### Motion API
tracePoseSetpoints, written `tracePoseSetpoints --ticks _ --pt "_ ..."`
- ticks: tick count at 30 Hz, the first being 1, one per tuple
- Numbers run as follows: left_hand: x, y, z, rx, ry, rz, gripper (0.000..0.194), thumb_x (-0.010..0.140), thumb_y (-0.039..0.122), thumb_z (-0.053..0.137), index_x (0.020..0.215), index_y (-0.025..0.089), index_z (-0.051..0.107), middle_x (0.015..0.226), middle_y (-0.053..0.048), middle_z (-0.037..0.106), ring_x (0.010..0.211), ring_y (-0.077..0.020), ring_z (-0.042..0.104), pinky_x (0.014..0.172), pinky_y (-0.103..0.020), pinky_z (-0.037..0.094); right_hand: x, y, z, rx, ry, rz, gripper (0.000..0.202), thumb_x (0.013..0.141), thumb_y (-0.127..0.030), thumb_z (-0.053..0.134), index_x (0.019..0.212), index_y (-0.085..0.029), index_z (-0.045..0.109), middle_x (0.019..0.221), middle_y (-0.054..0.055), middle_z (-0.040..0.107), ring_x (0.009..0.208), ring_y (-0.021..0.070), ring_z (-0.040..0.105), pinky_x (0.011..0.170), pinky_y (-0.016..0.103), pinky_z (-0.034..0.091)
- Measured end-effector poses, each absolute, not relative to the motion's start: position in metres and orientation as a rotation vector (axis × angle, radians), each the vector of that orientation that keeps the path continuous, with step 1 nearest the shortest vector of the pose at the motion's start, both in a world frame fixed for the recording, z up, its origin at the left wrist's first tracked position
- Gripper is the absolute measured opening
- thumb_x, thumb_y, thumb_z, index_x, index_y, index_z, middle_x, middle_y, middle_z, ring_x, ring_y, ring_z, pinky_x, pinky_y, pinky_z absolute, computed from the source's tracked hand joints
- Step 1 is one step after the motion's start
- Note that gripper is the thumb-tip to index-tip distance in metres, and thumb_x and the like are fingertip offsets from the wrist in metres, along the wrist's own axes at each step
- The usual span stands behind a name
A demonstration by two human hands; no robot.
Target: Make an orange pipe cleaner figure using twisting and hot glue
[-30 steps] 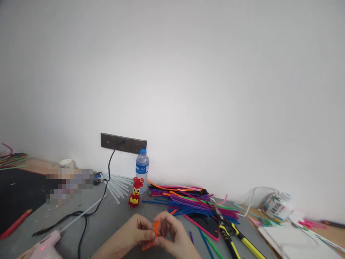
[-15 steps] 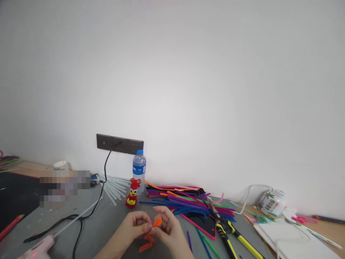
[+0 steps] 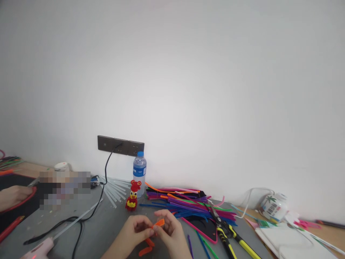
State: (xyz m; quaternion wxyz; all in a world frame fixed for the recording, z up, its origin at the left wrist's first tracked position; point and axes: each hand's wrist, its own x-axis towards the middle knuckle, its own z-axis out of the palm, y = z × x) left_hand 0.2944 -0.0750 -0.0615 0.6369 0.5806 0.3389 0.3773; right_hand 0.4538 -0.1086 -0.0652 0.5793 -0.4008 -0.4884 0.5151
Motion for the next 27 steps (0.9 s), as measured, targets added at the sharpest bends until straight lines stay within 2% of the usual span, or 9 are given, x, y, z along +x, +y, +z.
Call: tracePoseSetpoints --ticks 5,11,14,18,21,27 --pt "0.292 -0.075 -0.061 1.369 0.736 0.899 0.044 0.065 0.055 0.075 0.064 0.013 0.063 0.062 -0.003 0.068 0.059 -0.0147 0.060 0.059 -0.024 0.044 0.459 -0.106 -0.066 -0.971 -1.177 1.198 0.032 0.071 -0.043 0.079 0.087 -0.018 0.067 0.075 0.002 0.065 0.065 0.0172 0.061 0.061 0.027 0.048" --pt "0.294 -0.075 -0.058 1.321 0.792 0.959 0.046 0.058 0.053 0.081 0.058 0.016 0.053 0.058 -0.001 0.067 0.054 -0.0140 0.061 0.052 -0.021 0.041 0.462 -0.107 -0.057 -1.013 -1.206 1.195 0.032 0.074 -0.047 0.075 0.076 -0.016 0.068 0.068 0.004 0.068 0.065 0.0184 0.061 0.064 0.028 0.048" --pt "0.292 -0.076 -0.055 1.349 0.792 0.918 0.042 0.061 0.051 0.079 0.060 0.015 0.058 0.061 -0.004 0.070 0.055 -0.0149 0.062 0.054 -0.023 0.044 0.461 -0.108 -0.052 -1.000 -1.211 1.171 0.031 0.075 -0.046 0.074 0.076 -0.016 0.066 0.067 0.003 0.066 0.064 0.0175 0.060 0.063 0.027 0.047" --pt "0.289 -0.077 -0.049 1.373 0.764 0.845 0.034 0.065 0.044 0.077 0.066 0.012 0.067 0.064 -0.006 0.071 0.058 -0.0156 0.062 0.059 -0.025 0.046 0.460 -0.109 -0.045 -0.969 -1.208 1.186 0.035 0.071 -0.049 0.076 0.079 -0.017 0.065 0.066 0.000 0.063 0.058 0.0155 0.057 0.057 0.026 0.045" --pt "0.287 -0.078 -0.047 1.361 0.770 0.806 0.030 0.067 0.041 0.075 0.068 0.011 0.069 0.065 -0.006 0.072 0.057 -0.0155 0.062 0.058 -0.025 0.045 0.461 -0.110 -0.039 -0.981 -1.249 1.192 0.036 0.071 -0.051 0.076 0.072 -0.017 0.065 0.063 0.000 0.060 0.056 0.0142 0.055 0.056 0.026 0.043" --pt "0.288 -0.081 -0.048 1.352 0.748 0.740 0.031 0.066 0.041 0.076 0.071 0.011 0.068 0.067 -0.004 0.070 0.059 -0.0147 0.061 0.059 -0.024 0.044 0.462 -0.114 -0.036 -0.981 -1.226 1.227 0.034 0.071 -0.048 0.077 0.076 -0.017 0.064 0.066 -0.001 0.060 0.057 0.0126 0.051 0.056 0.025 0.039"
